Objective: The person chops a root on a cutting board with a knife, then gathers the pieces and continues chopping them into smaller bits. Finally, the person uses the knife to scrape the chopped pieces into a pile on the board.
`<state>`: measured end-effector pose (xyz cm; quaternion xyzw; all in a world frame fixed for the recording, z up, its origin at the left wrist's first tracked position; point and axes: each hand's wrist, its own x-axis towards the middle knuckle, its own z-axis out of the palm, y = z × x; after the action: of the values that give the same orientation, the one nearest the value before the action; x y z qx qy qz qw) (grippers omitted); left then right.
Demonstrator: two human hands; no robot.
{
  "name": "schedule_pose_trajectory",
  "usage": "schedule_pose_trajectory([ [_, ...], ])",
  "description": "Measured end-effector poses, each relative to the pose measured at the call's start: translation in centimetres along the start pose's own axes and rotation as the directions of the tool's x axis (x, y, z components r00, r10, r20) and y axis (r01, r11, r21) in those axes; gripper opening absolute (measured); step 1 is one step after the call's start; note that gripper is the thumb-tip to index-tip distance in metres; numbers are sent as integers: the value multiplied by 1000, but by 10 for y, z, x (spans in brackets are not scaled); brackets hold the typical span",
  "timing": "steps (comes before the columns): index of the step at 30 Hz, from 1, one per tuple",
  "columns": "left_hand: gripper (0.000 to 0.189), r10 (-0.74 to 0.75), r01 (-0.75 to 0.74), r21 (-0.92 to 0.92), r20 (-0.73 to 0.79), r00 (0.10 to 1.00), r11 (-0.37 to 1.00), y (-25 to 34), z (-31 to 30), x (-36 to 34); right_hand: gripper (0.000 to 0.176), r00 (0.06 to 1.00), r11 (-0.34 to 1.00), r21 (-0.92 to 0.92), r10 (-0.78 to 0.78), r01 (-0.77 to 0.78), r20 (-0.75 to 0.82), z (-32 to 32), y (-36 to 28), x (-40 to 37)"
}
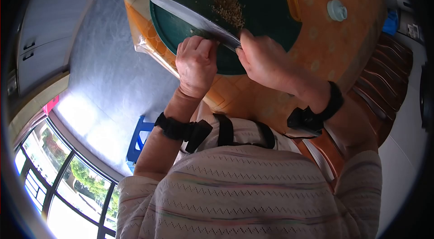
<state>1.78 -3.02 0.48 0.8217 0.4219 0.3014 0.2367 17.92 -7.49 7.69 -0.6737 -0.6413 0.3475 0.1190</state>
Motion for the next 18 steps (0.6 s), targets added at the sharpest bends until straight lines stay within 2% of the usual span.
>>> schedule_pose_trajectory([
  [3,8,4,-4,19,3,1000,1000,0,0,2,12,997,1000,-6,23,-22,73,0,-3,7],
  [5,8,24,-25,20,15,1000,1000,3,-1,3,11,998,998,1,67,-67,-15,12,0,4],
  [8,8,11,-11,23,15,1000,1000,1,-2,2,14,994,998,47,50,-45,-99,21,1,-2],
  [12,9,22,-22,17,-1,1000,1000,1,-1,0,15,991,998,65,30,-22,-130,17,11,1],
  [15,9,9,-9,-3,-27,1000,1000,-3,-1,-3,12,994,1000,18,-7,9,-110,11,6,0],
  [18,8,-4,4,-27,-28,1000,1000,-2,1,-3,12,998,998,48,34,-32,-46,6,6,-4],
])
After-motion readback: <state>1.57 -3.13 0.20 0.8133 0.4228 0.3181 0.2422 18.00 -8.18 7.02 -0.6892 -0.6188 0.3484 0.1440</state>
